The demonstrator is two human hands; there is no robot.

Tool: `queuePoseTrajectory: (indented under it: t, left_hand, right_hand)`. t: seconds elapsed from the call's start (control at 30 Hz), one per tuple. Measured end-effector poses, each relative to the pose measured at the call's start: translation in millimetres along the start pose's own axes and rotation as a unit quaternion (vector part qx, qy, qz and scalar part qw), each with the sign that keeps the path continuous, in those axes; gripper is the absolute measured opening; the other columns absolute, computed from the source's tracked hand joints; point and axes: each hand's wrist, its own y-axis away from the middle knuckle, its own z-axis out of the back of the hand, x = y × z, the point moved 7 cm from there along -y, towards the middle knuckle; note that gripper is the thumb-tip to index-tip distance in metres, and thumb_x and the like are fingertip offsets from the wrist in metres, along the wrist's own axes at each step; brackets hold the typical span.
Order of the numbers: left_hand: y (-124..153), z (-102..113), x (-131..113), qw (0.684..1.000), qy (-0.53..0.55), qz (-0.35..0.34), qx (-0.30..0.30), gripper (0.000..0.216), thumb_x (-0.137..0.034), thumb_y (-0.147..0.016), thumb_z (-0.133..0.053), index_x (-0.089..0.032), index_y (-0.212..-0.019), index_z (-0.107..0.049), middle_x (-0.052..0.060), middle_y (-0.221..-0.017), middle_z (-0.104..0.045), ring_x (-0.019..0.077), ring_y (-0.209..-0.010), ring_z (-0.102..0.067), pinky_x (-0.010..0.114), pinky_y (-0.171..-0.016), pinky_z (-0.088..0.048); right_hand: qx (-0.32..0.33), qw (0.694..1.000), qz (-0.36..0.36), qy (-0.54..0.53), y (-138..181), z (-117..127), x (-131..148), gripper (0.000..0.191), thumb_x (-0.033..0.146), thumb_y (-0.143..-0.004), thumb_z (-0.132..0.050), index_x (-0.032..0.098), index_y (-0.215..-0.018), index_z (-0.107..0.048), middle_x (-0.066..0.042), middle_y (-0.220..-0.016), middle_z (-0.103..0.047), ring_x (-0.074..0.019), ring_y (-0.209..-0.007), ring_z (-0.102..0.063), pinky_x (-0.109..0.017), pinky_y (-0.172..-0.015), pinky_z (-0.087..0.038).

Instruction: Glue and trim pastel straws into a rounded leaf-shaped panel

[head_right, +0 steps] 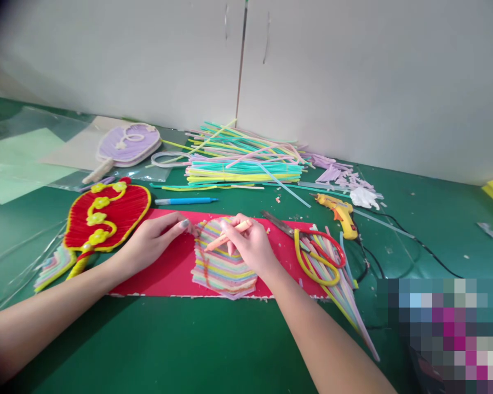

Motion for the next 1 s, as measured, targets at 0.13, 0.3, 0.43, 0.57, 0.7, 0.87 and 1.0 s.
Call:
queuePoseTrajectory:
  t: [0.13,0.3,0.43,0.57,0.7,0.87,1.0]
  left_hand:
    - [0.8,-0.1,1.3,1.000,-0.011,0.002,0.000,0.034,-0.044,-0.092,-0.040,-0.019,-0.084,-0.061,0.003,-0.088,-0.068,0.0192,-0.087,-0.062,0.028,-0.084,-0.044]
    - [1.3,-0.3,2.2,1.000,-0.023,0.006,-0.001,0.035,-0.046,-0.092,-0.038,-0.019,-0.085,-0.061,0.004,-0.086,-0.068,0.0198,-0.085,-0.062,0.028,-0.082,-0.045]
    - [0.4,0.3,2.2,0.999,-0.033,0.007,-0.005,0.036,-0.046,-0.091,-0.038,-0.019,-0.084,-0.061,0.003,-0.086,-0.069,0.0198,-0.084,-0.062,0.028,-0.082,-0.046]
    - [0.0,-0.2,2.4,1.000,-0.030,0.003,-0.001,0.035,-0.045,-0.092,-0.038,-0.019,-0.084,-0.061,0.004,-0.088,-0.069,0.0196,-0.085,-0.062,0.028,-0.083,-0.046]
    - [0.1,-0.2,1.6,1.000,-0.028,0.003,0.000,0.036,-0.045,-0.092,-0.038,-0.019,-0.085,-0.061,0.004,-0.087,-0.068,0.0201,-0.085,-0.062,0.029,-0.084,-0.046]
    - [0.7,0.2,-1.3,1.000,-0.024,0.001,0.000,0.035,-0.045,-0.092,-0.038,-0.020,-0.084,-0.061,0.004,-0.089,-0.069,0.0196,-0.087,-0.062,0.029,-0.085,-0.045]
    - [1.0,0.3,-1.1,1.000,-0.029,0.001,0.000,0.035,-0.044,-0.092,-0.039,-0.019,-0.085,-0.062,0.004,-0.089,-0.070,0.0196,-0.086,-0.062,0.029,-0.084,-0.046]
  right_hand:
    - [0.008,1.000,0.005,0.006,0.8,-0.6,0.0,0.029,0.039,-0.086,-0.055,0.021,-0.064,-0.048,0.007,-0.041,-0.050,-0.0088,-0.043,-0.048,-0.021,-0.048,-0.038]
    - [-0.007,1.000,-0.005,-0.001,0.8,1.8,-0.6,0.030,0.039,-0.085,-0.056,0.021,-0.063,-0.046,0.009,-0.038,-0.045,-0.0080,-0.039,-0.042,-0.021,-0.045,-0.035]
    - [0.016,1.000,0.008,0.017,0.2,-1.5,1.8,0.029,0.038,-0.086,-0.054,0.020,-0.064,-0.050,0.005,-0.047,-0.055,-0.0098,-0.049,-0.053,-0.021,-0.050,-0.040]
    - [0.006,1.000,-0.025,-0.002,0.2,0.1,-2.3,0.031,0.036,-0.084,-0.055,0.022,-0.061,-0.041,0.011,-0.036,-0.037,-0.0062,-0.034,-0.032,-0.020,-0.038,-0.027]
    - [0.012,1.000,-0.008,0.004,-0.1,-1.2,0.6,0.029,0.038,-0.086,-0.054,0.021,-0.063,-0.046,0.008,-0.040,-0.046,-0.0077,-0.040,-0.043,-0.020,-0.046,-0.036]
    - [0.017,1.000,-0.014,0.008,0.2,-1.2,-1.7,0.032,0.040,-0.085,-0.055,0.022,-0.062,-0.043,0.009,-0.038,-0.043,-0.0076,-0.037,-0.039,-0.021,-0.042,-0.032]
    - [0.005,1.000,-0.012,0.008,0.1,0.5,-1.5,0.031,0.040,-0.085,-0.054,0.021,-0.063,-0.045,0.009,-0.038,-0.044,-0.0079,-0.038,-0.041,-0.021,-0.043,-0.033]
